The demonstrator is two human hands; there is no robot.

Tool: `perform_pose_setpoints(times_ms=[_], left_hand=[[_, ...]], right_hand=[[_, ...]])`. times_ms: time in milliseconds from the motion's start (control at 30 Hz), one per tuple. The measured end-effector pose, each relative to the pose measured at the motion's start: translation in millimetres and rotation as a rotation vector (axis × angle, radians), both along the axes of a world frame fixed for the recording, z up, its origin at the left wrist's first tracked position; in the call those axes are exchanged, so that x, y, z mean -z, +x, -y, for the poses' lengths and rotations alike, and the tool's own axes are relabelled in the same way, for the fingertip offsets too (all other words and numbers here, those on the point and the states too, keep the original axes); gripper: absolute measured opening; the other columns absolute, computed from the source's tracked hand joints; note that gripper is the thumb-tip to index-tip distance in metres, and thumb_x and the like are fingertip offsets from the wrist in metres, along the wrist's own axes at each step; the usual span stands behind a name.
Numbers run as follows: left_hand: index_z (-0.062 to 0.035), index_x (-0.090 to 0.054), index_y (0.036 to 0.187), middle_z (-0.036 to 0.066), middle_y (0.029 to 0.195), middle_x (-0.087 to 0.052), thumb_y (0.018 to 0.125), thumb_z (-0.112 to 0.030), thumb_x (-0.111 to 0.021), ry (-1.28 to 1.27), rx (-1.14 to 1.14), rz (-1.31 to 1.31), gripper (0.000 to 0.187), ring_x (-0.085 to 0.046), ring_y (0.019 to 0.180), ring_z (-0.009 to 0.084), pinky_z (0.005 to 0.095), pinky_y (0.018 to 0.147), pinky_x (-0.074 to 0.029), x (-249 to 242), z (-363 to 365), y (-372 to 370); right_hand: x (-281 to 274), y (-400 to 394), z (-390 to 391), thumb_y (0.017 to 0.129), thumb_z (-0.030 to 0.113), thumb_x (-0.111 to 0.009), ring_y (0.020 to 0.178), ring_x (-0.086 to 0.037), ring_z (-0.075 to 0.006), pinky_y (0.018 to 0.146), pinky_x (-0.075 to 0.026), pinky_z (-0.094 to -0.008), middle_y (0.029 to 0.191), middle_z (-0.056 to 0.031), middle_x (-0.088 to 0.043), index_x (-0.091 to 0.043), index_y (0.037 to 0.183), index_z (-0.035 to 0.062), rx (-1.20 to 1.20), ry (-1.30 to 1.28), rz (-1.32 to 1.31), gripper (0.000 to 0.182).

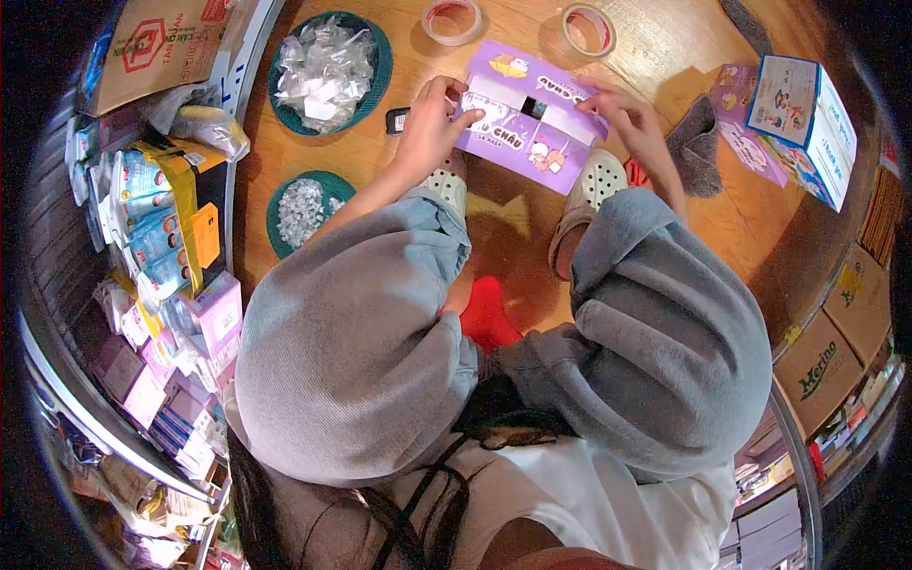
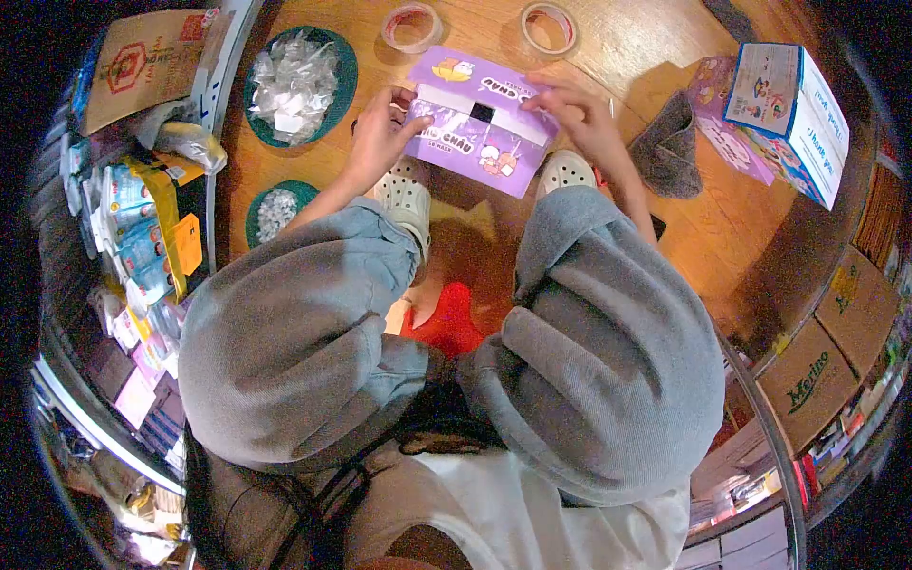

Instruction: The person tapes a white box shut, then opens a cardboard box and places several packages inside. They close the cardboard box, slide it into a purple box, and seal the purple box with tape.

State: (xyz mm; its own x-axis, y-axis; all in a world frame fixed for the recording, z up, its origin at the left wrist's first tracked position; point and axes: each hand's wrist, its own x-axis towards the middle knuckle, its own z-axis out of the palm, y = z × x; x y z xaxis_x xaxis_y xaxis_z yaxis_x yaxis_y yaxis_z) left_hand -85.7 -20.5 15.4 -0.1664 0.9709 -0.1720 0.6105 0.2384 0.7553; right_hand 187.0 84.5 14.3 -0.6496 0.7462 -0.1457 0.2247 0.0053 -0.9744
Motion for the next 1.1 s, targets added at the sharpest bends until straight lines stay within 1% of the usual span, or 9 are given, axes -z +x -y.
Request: perform_pose_setpoints(times_ms=[100, 233, 333, 433, 633, 833, 933, 1033, 1100], left_hand=[[0.0028, -0.051, 0.093, 0.015, 0.087, -0.057, 0.072, -0.021, -0.074, -0.006, 0.004, 0.007, 0.039, -0.057, 0.07, 0.0237, 0.0343, 0.065, -0.047, 0.9, 0.4, -0.6], [0.0023, -0.048, 0.094, 0.014, 0.085, -0.056, 0.071, -0.021, -0.074, -0.002, -0.017, 0.051, 0.042, -0.057, 0.069, 0.0235, 0.0346, 0.064, -0.047, 0.5, 0.5, 0.3], [0.0027, -0.045, 0.099, 0.017, 0.092, -0.055, 0.071, -0.022, -0.075, -0.11, -0.058, 0.11, 0.048, -0.058, 0.076, 0.0237, 0.0345, 0.067, -0.047, -10.6, -0.7, 3.2], [-0.0008, -0.044, 0.111, 0.018, 0.108, -0.052, 0.073, -0.021, -0.072, -0.022, -0.028, -0.048, 0.051, -0.056, 0.094, 0.0259, 0.0341, 0.077, -0.047, -8.0, 2.1, 5.6], [-0.0199, -0.034, 0.136, 0.006, 0.138, -0.037, 0.084, -0.015, -0.055, 0.363, 0.66, -0.633, 0.056, -0.037, 0.126, 0.0271, 0.044, 0.102, -0.031, -12.7, -7.6, 5.8], [-0.0218, -0.026, 0.141, 0.003, 0.146, -0.025, 0.089, -0.04, -0.043, 0.275, 0.76, -0.491, 0.058, -0.027, 0.133, 0.0224, 0.0455, 0.109, -0.016, 6.1, 1.4, 11.7], [-0.0213, -0.025, 0.142, 0.002, 0.147, -0.024, 0.086, -0.044, -0.047, 0.262, 0.77, -0.492, 0.064, -0.023, 0.135, 0.0216, 0.0476, 0.109, -0.015, 8.4, 1.8, 11.8], [-0.0218, -0.024, 0.142, 0.002, 0.147, -0.023, 0.086, -0.046, -0.048, 0.252, 0.771, -0.494, 0.065, -0.023, 0.135, 0.0209, 0.0475, 0.109, -0.014, 9.3, 2.4, 11.0], [-0.022, -0.025, 0.141, 0.001, 0.147, -0.023, 0.086, -0.045, -0.048, 0.252, 0.763, -0.478, 0.065, -0.023, 0.135, 0.0208, 0.0473, 0.109, -0.014, 9.7, 3.4, 10.4]], right_hand=[[1.5, -6.6, 15.7, 0.086, 0.02, -0.058, 0.111, -0.05, -0.0201, 0.092, -0.039, -0.0322, 0.123, -0.0095, -0.055, -0.067, 0.094, 0.0057, 0.038, 0.149, 0.095, 0.019], [-2.6, -15.4, 18.9, 0.08, 0.022, -0.065, 0.112, -0.05, -0.029, 0.093, -0.039, -0.0368, 0.125, -0.0131, -0.051, -0.062, 0.109, 0.0137, 0.026, 0.436, 0.2, 0.03], [4.8, -15.6, 17.3, 0.078, 0.023, -0.065, 0.111, -0.049, -0.032, 0.094, -0.039, -0.0383, 0.128, -0.0106, -0.049, -0.058, 0.117, 0.0233, -0.05, 0.707, 0.365, 0.039], [6.8, -16.8, 18.3, 0.078, 0.024, -0.065, 0.112, -0.049, -0.0315, 0.095, -0.04, -0.0388, 0.131, -0.0052, -0.047, -0.058, 0.118, 0.0293, -0.082, 0.76, 0.426, 0.041], [9.6, -16.6, 16.2, 0.08, 0.029, -0.062, 0.114, -0.046, -0.0304, 0.096, -0.038, -0.041, 0.133, 0.0028, -0.045, -0.057, 0.119, 0.033, -0.136, 0.794, 0.571, 0.039], [9.9, -18.1, 18.1, 0.08, 0.031, -0.062, 0.112, -0.047, -0.0286, 0.095, -0.038, -0.0396, 0.13, 0.002, -0.048, -0.059, 0.117, 0.0321, -0.114, 0.815, 0.579, 0.038], [15.7, -10.9, -5.6, 0.083, 0.029, -0.06, 0.105, -0.052, -0.025, 0.089, -0.042, -0.0347, 0.121, -0.0036, -0.054, -0.061, 0.115, 0.0238, -0.166, 0.744, 0.32, 0.033], [17.4, -9.6, -26.2, 0.086, 0.026, -0.058, 0.096, -0.058, -0.0214, 0.08, -0.045, -0.0308, 0.111, -0.0075, -0.059, -0.063, 0.111, 0.0143, 0.044, 0.098, 0.203, 0.028], [38.3, -10.2, -39.6, 0.087, 0.024, -0.056, 0.094, -0.06, -0.0219, 0.075, -0.048, -0.0326, 0.106, -0.0116, -0.06, -0.058, 0.117, 0.0125, 0.198, 0.194, 0.249, 0.032]])
